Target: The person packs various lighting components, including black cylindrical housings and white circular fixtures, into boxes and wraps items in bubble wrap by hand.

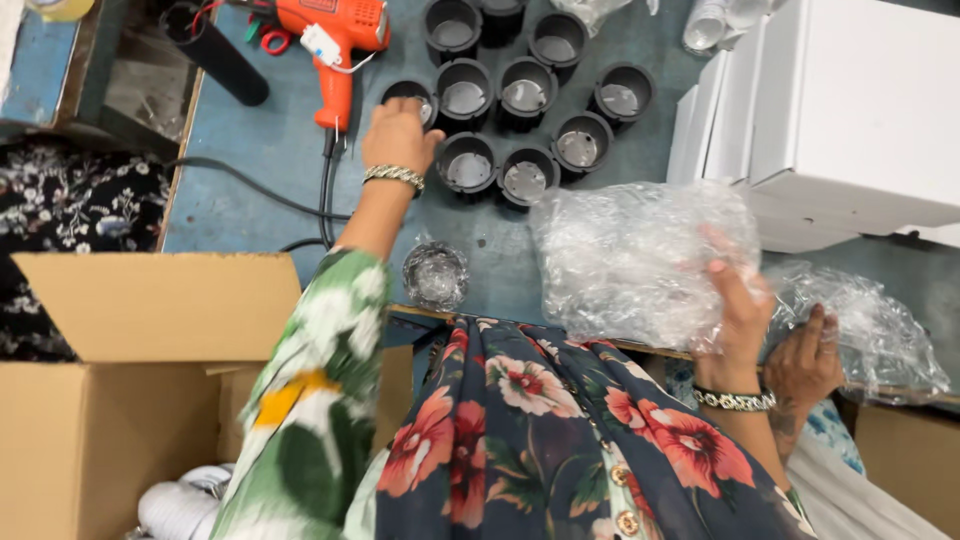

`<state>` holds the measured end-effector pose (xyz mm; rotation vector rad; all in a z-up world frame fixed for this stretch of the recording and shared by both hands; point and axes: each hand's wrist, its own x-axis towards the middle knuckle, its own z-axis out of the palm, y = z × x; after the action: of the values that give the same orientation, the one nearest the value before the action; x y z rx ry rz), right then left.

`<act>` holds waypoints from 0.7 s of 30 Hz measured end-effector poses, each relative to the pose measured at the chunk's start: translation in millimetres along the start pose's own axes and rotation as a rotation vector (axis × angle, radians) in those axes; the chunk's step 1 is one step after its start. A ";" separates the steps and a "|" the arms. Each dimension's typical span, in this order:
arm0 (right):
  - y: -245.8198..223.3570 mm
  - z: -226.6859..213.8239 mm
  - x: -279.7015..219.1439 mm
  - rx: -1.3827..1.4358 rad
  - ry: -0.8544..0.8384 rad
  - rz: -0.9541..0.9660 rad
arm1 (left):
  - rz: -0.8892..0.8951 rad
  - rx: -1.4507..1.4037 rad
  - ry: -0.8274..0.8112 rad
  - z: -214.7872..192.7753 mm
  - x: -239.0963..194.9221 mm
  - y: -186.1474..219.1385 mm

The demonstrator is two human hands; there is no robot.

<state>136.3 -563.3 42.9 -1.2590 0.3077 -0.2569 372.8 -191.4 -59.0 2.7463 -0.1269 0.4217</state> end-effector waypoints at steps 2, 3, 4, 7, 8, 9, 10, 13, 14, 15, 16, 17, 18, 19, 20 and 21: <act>4.0 12.8 7.2 0.040 -0.054 -0.006 | 0.151 -0.308 0.004 -45.7 -14.7 18.4; 5.8 18.4 10.5 0.055 -0.092 -0.002 | 0.230 -0.578 -0.057 -70.7 -24.8 28.0; 8.1 23.6 10.6 0.070 -0.101 0.029 | 0.293 -0.637 -0.223 -96.3 -33.6 36.7; 18.4 40.4 16.5 0.089 -0.172 0.116 | 0.404 -0.868 -0.503 -165.3 -69.5 58.0; 24.2 45.4 19.8 0.082 -0.203 0.135 | 0.431 -0.955 -0.564 -183.6 -81.0 63.2; 30.5 48.6 22.8 0.073 -0.233 0.151 | 0.453 -0.965 -0.552 -198.1 -91.0 68.1; 38.1 51.6 25.0 0.067 -0.271 0.153 | 0.476 -0.975 -0.540 -209.8 -100.7 71.4; 57.7 60.4 27.6 0.027 -0.352 0.169 | 0.584 -1.010 -0.415 -228.9 -128.2 73.9; 61.8 64.7 27.4 0.004 -0.355 0.181 | 0.629 -1.018 -0.359 -229.8 -135.0 73.8; 64.2 68.4 25.7 -0.020 -0.358 0.196 | 0.485 -0.950 -0.314 -226.5 -141.2 76.3; 64.5 72.1 23.5 -0.020 -0.423 0.206 | 0.342 -0.881 -0.271 -220.5 -146.4 79.8; 63.5 76.1 20.3 -0.021 -0.492 0.219 | 0.194 -0.811 -0.227 -215.4 -152.5 81.2; 60.7 80.0 17.0 -0.023 -0.561 0.232 | 0.098 -0.824 -0.138 -209.9 -156.4 82.5; 57.0 84.0 12.3 -0.086 -0.712 0.204 | 0.007 -0.832 -0.051 -204.8 -155.4 83.1; 52.3 85.5 5.6 -0.149 -0.863 0.174 | -0.082 -0.838 0.038 -202.4 -153.9 80.4; 47.0 83.3 -0.9 -0.217 -1.008 0.141 | -0.051 -0.774 0.179 -200.0 -151.6 76.6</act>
<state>166.9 -475.4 21.0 -1.4186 -0.4559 0.5479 163.1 -185.4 98.6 1.9405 -0.1371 0.4774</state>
